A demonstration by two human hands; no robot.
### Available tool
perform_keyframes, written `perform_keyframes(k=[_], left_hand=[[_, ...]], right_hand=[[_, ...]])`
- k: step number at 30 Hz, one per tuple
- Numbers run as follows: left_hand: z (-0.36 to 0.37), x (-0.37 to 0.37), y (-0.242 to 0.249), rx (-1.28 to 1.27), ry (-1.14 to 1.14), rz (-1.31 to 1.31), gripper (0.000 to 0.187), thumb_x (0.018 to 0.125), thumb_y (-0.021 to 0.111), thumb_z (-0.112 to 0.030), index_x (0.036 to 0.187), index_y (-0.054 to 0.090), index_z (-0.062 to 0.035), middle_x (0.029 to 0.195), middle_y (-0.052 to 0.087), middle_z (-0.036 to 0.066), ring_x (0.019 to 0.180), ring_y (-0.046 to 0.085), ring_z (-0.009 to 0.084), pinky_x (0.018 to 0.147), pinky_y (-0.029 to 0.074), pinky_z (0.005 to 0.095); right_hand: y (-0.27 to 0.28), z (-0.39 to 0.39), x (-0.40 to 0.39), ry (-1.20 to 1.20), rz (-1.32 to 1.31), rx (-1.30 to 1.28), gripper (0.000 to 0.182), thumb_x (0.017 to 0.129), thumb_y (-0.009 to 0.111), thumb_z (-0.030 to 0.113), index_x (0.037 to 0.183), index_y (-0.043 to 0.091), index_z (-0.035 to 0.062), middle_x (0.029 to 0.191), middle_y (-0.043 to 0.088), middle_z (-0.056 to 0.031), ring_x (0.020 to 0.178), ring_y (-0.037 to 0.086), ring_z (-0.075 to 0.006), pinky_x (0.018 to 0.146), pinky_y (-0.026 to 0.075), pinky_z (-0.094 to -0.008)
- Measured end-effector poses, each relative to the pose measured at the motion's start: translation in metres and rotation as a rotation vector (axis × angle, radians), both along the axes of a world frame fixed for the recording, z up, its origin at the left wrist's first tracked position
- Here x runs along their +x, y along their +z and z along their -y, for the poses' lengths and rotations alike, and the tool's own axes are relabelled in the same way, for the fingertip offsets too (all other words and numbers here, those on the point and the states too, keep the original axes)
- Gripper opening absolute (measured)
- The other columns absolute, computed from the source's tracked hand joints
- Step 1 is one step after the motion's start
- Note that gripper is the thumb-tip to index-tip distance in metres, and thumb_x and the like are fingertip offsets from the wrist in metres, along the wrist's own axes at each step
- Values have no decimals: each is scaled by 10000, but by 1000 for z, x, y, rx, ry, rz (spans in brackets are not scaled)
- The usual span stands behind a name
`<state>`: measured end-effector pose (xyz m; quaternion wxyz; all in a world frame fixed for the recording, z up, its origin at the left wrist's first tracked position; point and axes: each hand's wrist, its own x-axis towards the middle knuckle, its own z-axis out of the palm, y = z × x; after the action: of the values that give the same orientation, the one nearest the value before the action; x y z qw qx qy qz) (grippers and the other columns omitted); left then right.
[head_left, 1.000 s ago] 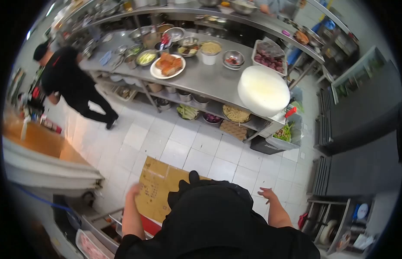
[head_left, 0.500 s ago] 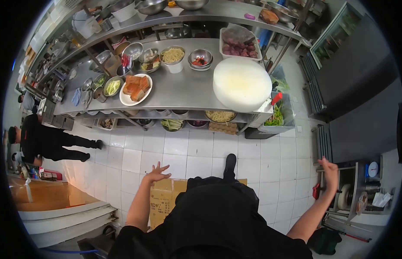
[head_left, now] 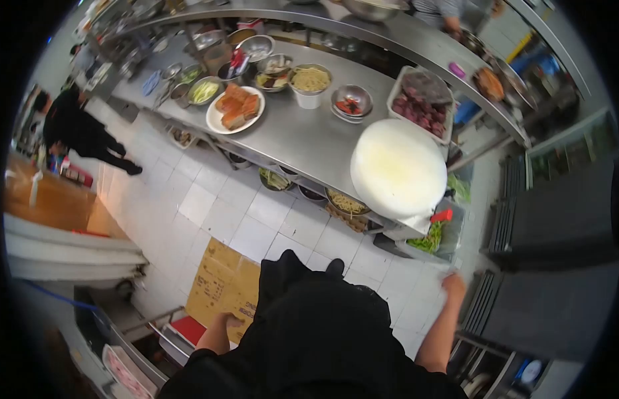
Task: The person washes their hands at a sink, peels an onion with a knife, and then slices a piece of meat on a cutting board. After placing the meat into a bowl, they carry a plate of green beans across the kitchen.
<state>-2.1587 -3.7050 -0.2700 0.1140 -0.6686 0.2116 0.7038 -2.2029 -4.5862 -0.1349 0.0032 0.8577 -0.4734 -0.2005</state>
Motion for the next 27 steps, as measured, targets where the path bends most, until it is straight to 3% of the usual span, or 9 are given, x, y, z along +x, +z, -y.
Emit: perform_keyframes(k=[2, 4, 5, 6, 8, 12, 14, 18, 27], left_hand=[[-32, -45, -95, -125, 395, 174, 626, 944, 591, -534, 1441, 634, -155, 1509, 579, 179, 1361, 572, 355, 1141, 446, 463], [-43, -66, -151, -315, 488, 329, 621, 915, 634, -498, 1432, 640, -155, 1508, 582, 172, 1361, 574, 347, 1134, 454, 458], [-49, -71, -168, -686, 143, 588, 621, 900, 656, -481, 1428, 643, -155, 1508, 583, 168, 1361, 575, 343, 1130, 459, 455], [-41, -59, -178, -472, 450, 450, 556, 932, 615, -464, 1378, 675, -136, 1435, 632, 177, 1322, 603, 348, 1108, 476, 455], [-19, -14, -177, -145, 772, 366, 487, 976, 558, -429, 1320, 709, -119, 1348, 687, 183, 1264, 638, 355, 1081, 495, 461], [5, 103, -252, -304, 531, 532, 544, 995, 503, -481, 1167, 767, -37, 1252, 713, 228, 1216, 650, 419, 1068, 494, 494], [49, 177, -222, -205, 803, 534, 555, 1002, 506, -493, 1244, 736, -50, 1336, 670, 236, 1257, 615, 439, 1104, 463, 520], [133, 291, -212, -261, 901, 695, 466, 956, 597, -518, 1198, 741, -147, 1211, 738, 175, 1174, 675, 407, 992, 543, 518], [272, 423, -383, -411, 1250, 510, 508, 960, 637, -452, 1327, 693, -105, 1255, 722, 175, 1191, 670, 381, 1036, 532, 464]], right_hand=[[-78, -43, 18, 573, 246, 290, 214, 879, 768, 183, 1079, 788, 110, 1097, 768, -141, 1059, 727, -368, 940, 565, -468], [-1, -174, 103, -34, 371, 1044, 294, 962, 726, 234, 1206, 748, 72, 1152, 770, -161, 1059, 747, -310, 909, 574, -416], [-26, -193, 118, 124, 325, 1223, 304, 986, 699, 290, 1185, 760, 68, 1114, 778, -156, 1041, 758, -275, 874, 582, -398], [2, -227, 148, 723, 338, 1036, 313, 968, 707, 315, 1168, 767, 82, 1094, 781, -133, 1021, 755, -296, 865, 587, -411], [39, -285, 208, 1028, 212, 739, 247, 948, 700, 282, 1116, 785, 121, 1070, 764, -145, 996, 722, -368, 881, 583, -442], [30, -346, 313, 1111, 806, 768, 180, 947, 708, 184, 1082, 765, 79, 1141, 741, -166, 1042, 709, -363, 888, 583, -427], [26, -367, 364, 1031, 957, 703, 184, 924, 737, 139, 1083, 745, 45, 1246, 693, -198, 1083, 690, -388, 888, 582, -433], [-13, -384, 435, 991, 983, 487, 223, 922, 728, 118, 1130, 707, 39, 1327, 622, -190, 1168, 610, -401, 950, 527, -460], [-75, -386, 462, 1051, 846, 184, 297, 895, 709, 136, 1165, 638, 35, 1315, 568, -173, 1203, 510, -394, 1025, 424, -514]])
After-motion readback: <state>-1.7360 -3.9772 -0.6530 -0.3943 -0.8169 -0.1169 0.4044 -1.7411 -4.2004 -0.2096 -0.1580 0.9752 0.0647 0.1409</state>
